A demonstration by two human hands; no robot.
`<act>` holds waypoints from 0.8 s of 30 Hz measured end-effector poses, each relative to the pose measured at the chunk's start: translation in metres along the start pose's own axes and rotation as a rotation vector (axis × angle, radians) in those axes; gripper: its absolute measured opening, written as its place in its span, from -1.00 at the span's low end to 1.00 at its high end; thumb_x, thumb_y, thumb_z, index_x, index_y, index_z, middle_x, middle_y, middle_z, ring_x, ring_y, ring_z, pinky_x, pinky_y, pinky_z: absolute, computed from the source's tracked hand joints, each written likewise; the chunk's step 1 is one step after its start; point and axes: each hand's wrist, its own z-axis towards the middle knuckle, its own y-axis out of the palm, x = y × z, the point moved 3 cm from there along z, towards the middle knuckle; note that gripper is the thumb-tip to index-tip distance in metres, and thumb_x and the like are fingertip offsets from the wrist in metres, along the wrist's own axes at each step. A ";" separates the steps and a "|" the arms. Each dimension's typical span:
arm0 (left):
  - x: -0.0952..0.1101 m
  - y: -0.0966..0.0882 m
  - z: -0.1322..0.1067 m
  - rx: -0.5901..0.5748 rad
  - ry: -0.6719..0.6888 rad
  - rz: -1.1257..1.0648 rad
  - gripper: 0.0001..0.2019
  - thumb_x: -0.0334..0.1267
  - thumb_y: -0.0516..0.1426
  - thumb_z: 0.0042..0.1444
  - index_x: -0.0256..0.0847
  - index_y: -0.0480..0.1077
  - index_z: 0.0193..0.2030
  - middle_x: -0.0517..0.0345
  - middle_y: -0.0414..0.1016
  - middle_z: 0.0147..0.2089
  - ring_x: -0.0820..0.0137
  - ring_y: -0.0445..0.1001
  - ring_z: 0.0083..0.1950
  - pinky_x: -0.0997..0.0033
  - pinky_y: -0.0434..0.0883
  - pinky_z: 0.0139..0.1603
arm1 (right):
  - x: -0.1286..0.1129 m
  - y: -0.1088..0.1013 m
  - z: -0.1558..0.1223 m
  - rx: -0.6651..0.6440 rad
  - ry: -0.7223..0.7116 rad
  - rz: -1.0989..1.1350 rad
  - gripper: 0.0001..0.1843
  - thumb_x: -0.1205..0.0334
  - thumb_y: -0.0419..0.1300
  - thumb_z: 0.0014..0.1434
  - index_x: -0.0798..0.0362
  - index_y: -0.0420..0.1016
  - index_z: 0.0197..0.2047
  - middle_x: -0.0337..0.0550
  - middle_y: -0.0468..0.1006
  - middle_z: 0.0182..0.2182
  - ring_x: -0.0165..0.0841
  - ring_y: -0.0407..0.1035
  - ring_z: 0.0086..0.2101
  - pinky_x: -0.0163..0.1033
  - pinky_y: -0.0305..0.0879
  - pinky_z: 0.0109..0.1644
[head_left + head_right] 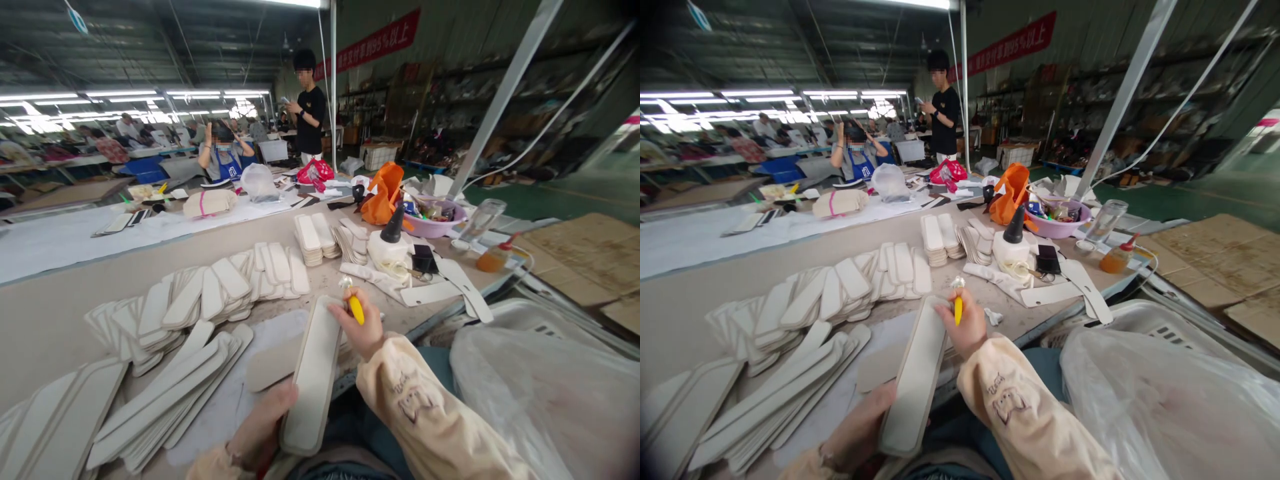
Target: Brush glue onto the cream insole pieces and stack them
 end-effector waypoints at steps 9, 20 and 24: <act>-0.025 -0.002 -0.010 -0.038 -0.102 -0.149 -0.52 -0.09 0.29 -0.04 -0.34 0.46 -0.02 -0.03 0.54 -0.33 0.35 0.48 -0.39 0.45 0.33 -0.41 | 0.017 -0.005 0.007 0.048 0.010 -0.064 -0.70 0.01 0.26 0.06 -0.04 0.25 -0.31 -0.41 0.25 -0.60 -0.41 0.18 -0.58 -0.33 0.13 -0.47; -0.031 0.000 -0.011 0.031 -0.106 -0.206 -0.51 -0.09 0.34 -0.12 -0.32 0.49 -0.06 0.01 0.53 -0.35 0.39 0.42 -0.39 0.47 0.28 -0.40 | 0.017 -0.003 0.005 0.044 0.017 -0.026 -0.72 0.05 0.27 0.05 -0.04 0.25 -0.33 -0.43 0.22 -0.61 -0.42 0.15 -0.59 -0.33 0.11 -0.47; -0.034 -0.002 -0.010 0.007 -0.097 -0.197 -0.48 -0.08 0.34 -0.12 -0.31 0.48 -0.03 0.01 0.52 -0.36 0.38 0.43 -0.38 0.48 0.27 -0.41 | 0.016 -0.003 0.005 0.044 0.016 -0.017 -0.72 0.04 0.28 0.05 -0.04 0.25 -0.34 -0.43 0.20 -0.61 -0.41 0.14 -0.58 -0.33 0.10 -0.47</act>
